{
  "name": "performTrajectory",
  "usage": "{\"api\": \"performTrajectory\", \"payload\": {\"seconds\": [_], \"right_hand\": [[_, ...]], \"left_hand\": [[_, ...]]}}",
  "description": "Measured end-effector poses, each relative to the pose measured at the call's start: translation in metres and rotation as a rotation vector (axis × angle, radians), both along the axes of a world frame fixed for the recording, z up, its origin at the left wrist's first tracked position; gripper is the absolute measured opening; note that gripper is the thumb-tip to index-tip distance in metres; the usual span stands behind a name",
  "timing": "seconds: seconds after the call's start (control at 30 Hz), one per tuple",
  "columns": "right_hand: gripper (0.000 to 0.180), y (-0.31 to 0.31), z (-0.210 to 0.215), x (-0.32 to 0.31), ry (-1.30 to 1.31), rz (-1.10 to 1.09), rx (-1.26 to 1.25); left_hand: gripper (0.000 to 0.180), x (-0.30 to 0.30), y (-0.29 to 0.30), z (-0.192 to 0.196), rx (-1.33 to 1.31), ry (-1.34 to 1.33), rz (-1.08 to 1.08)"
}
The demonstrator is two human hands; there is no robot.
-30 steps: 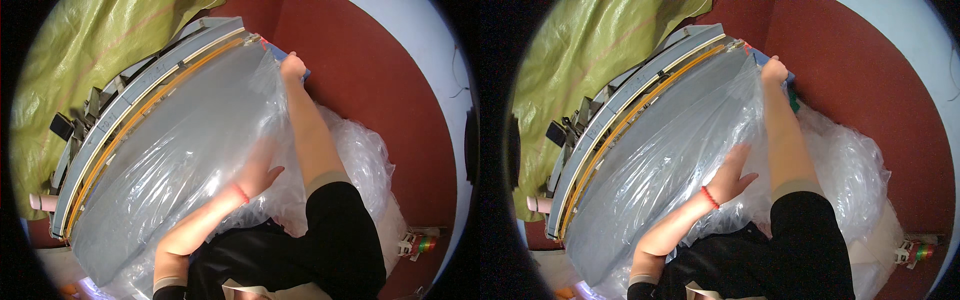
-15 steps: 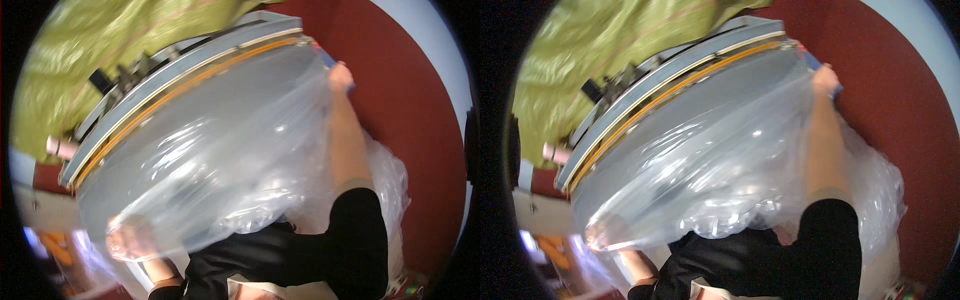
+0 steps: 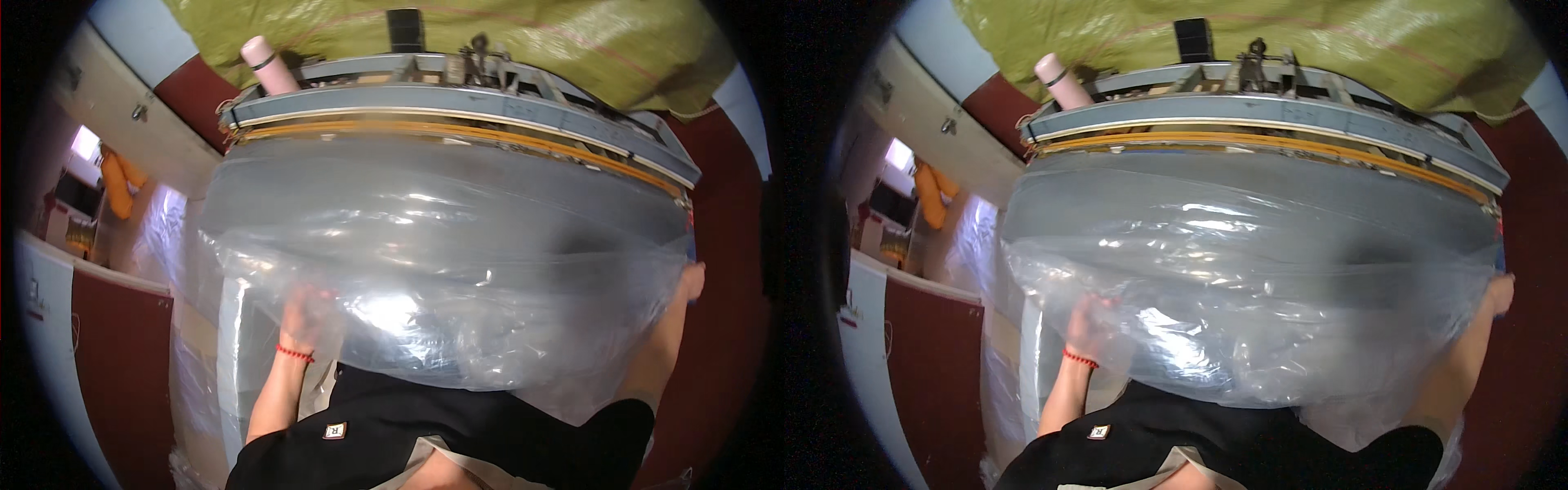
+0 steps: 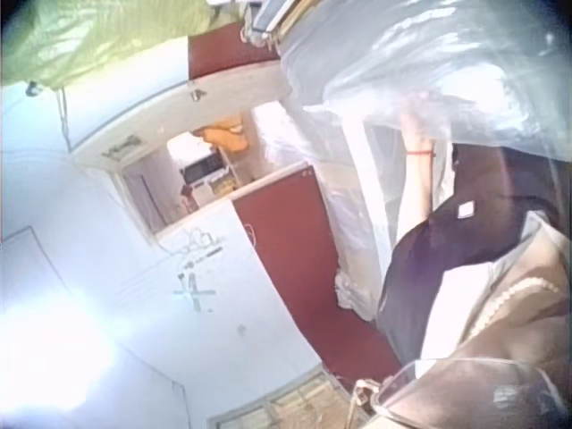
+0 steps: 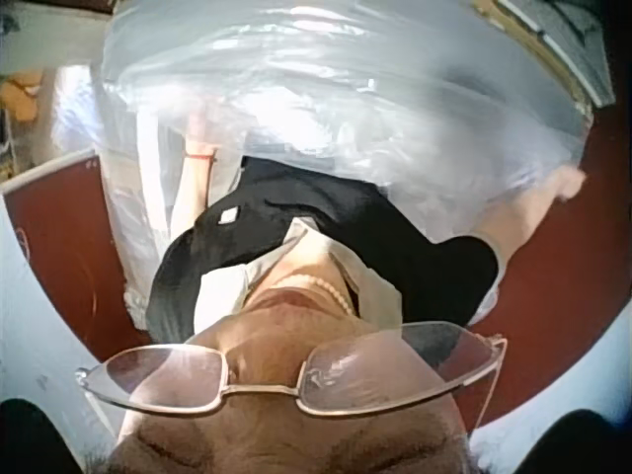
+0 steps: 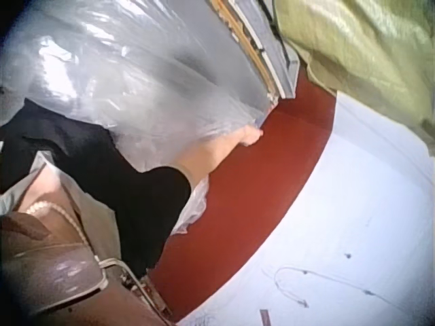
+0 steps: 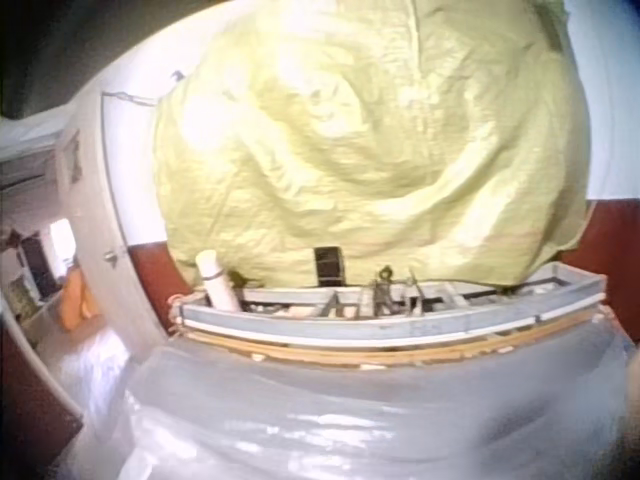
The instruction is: Sealing a large plastic sheet using a heat sealing machine.
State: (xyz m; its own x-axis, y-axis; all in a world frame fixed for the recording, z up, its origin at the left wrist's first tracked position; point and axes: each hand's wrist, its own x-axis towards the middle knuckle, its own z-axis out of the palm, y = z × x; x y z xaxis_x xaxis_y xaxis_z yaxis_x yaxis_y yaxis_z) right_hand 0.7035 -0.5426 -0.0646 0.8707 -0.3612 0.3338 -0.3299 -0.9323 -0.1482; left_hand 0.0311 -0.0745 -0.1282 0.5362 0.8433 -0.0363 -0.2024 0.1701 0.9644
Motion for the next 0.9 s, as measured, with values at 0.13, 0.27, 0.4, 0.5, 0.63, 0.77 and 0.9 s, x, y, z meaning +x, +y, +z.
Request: {"api": "performTrajectory", "payload": {"seconds": [0.13, 0.27, 0.4, 0.5, 0.63, 0.77, 0.9], "right_hand": [[0.03, -0.006, 0.008, -0.012, -0.003, -0.018, -0.031], [0.03, -0.003, 0.005, -0.007, -0.025, -0.013, -0.008], [0.031, 0.007, 0.004, -0.008, 0.042, -0.008, 0.015], [0.031, 0.007, 0.01, -0.011, 0.03, -0.02, 0.004], [0.031, -0.002, 0.005, -0.015, 0.036, -0.063, -0.047], [0.031, 0.012, 0.011, -0.007, 0.035, -0.029, -0.01], [0.031, 0.006, 0.004, -0.004, 0.025, -0.029, -0.019]], "left_hand": [[0.033, 0.007, 0.088, 0.069, -0.387, -0.142, 0.84], [0.024, -0.048, 0.183, 0.173, 1.323, 0.865, 1.041], [0.021, -0.038, 0.223, 0.258, 1.247, 1.6, 1.114], [0.022, 0.007, 0.215, 0.266, 1.463, 1.433, 1.073], [0.042, 0.116, 0.117, 0.184, 1.748, 0.757, -0.456], [0.055, 0.068, 0.15, 0.083, 1.338, 0.958, -0.378], [0.055, 0.06, 0.191, 0.074, 1.262, 1.042, -0.146]]}}
